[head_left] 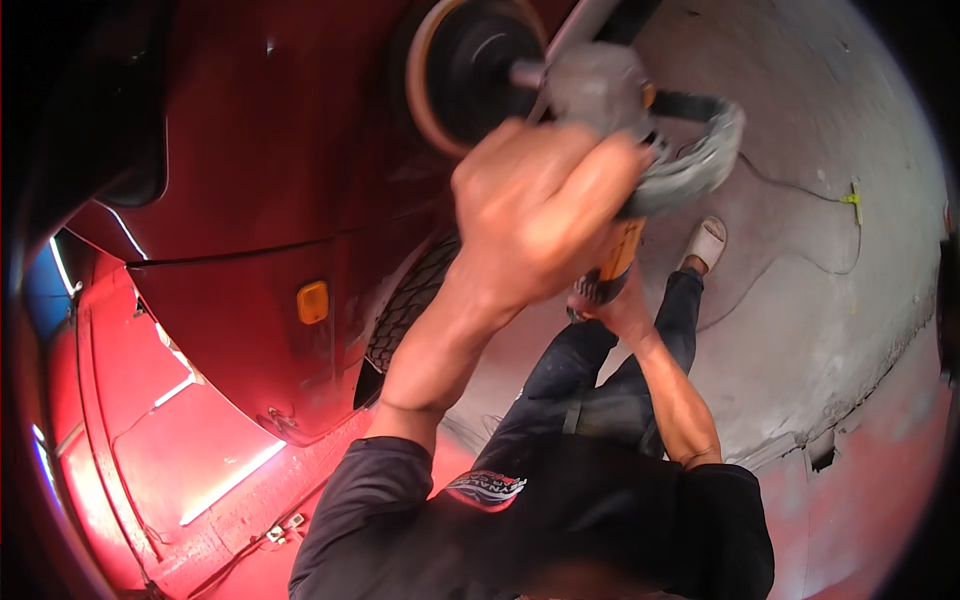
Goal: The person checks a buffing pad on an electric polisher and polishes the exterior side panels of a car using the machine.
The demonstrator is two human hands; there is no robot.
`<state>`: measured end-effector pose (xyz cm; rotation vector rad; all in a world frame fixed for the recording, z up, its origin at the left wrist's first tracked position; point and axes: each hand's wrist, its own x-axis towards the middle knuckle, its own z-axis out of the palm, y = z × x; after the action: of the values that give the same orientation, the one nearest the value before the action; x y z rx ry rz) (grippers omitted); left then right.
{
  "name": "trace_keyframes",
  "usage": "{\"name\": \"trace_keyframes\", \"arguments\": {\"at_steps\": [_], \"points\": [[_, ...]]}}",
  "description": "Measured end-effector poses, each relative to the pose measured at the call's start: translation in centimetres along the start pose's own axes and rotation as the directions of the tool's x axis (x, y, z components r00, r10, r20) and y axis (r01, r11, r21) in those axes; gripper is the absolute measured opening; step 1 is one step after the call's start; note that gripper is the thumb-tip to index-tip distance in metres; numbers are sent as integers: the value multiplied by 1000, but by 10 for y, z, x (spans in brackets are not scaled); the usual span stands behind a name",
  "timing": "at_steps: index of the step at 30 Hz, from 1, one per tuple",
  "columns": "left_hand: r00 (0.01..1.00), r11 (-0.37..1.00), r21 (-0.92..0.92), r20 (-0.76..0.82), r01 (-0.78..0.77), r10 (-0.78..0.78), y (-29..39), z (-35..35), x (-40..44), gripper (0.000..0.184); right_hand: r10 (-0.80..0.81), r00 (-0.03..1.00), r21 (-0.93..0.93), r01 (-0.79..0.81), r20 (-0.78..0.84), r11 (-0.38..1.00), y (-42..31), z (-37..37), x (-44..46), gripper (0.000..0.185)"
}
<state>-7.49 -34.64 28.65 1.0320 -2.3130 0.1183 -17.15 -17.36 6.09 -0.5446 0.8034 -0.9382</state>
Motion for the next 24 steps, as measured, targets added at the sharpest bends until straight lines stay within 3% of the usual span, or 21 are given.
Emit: {"name": "trace_keyframes", "arguments": {"at_steps": [1,3,7,9,12,14,16,18,24], "points": [[998,1000,22,-64,-11,13,-2,12,13,17,-8,1000,-1,8,-3,1000,-5,-1,8,86],[997,996,74,56,44,-48,-1,15,32,32,-23,1000,-3,23,-9,1000,-15,-3,23,82],[999,998,31,-2,51,-51,-3,30,27,31,35,999,14,-35,20,999,-8,-1,20,75],[996,997,60,72,45,-50,2,16,6,31,104,994,-1,-105,40,995,9,3,4,75],[981,998,47,188,44,-52,17,-24,-38,31,-81,995,-71,85,60,994,42,28,-30,77],[973,996,35,210,85,-91,29,-49,-65,18,56,993,96,-66,101,993,45,52,-58,83],[923,990,78,360,114,-135,41,-82,-90,29,208,968,234,-236,137,943,55,72,-87,89],[909,986,83,382,146,-167,50,-99,-118,36,375,911,344,-412,173,843,77,86,-113,95],[826,967,137,504,213,-254,63,-106,-145,36,313,938,72,-326,148,943,114,96,-139,103]]}}
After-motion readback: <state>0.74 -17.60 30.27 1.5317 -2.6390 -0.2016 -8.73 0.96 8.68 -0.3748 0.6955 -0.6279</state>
